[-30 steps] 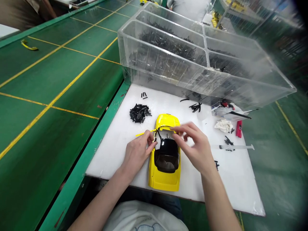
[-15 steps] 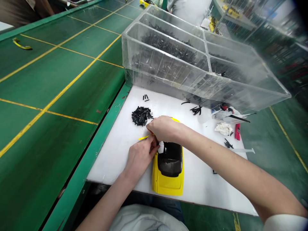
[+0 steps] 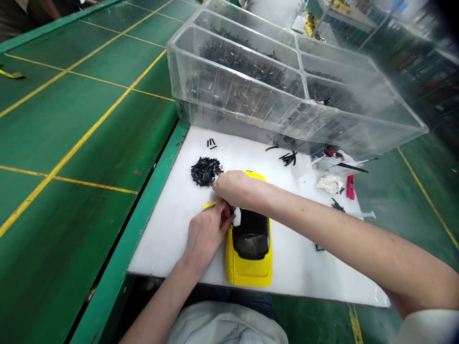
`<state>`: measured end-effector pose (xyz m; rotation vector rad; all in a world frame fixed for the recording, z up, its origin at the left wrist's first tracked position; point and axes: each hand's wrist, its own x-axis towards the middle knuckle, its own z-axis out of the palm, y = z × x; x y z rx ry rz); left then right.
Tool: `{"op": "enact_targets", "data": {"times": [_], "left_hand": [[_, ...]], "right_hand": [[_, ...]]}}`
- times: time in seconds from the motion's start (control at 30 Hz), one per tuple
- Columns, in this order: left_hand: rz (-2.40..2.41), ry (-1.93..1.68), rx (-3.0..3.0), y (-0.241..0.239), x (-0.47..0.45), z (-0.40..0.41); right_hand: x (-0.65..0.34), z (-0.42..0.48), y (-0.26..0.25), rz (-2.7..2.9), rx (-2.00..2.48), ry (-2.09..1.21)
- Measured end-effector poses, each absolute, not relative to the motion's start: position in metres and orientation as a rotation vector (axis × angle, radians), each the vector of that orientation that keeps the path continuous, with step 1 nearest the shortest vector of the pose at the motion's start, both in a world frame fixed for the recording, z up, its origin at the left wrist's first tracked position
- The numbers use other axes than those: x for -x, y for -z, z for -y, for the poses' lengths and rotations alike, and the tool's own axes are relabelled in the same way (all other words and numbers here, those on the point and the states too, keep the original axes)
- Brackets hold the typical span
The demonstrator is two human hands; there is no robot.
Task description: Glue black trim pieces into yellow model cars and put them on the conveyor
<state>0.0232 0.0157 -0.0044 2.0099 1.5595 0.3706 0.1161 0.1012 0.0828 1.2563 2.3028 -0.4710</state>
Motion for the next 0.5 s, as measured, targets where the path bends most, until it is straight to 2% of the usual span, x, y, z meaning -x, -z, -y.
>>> {"op": "enact_targets", "data": {"times": [0.2, 0.27, 0.37, 0.43, 0.5], "left_hand": [[-1.502, -0.505, -2.006, 0.005, -0.02, -0.013], [-1.451, -0.58, -2.023, 0.001, -0.014, -0.011], [-1.509, -0.91, -1.993, -0.006, 0.001, -0.009], [-1.558, -1.048, -1.938, -0.009, 0.011, -0.009], [-1.516, -0.973, -1.892, -0.009, 0.014, -0.006]], "right_hand": [[-0.141, -0.103, -0.097, -2.386, -1.276, 0.616], [-0.167, -0.084, -0.106, -2.523, -1.409, 0.692], [-0.212, -0.02, -0.1, -2.701, -2.241, 0.955], [-0.235, 0.032, -0.078, -2.504, -2.85, 0.969], [-0.249, 0.079, -0.046, -2.147, -3.24, 1.039]]}}
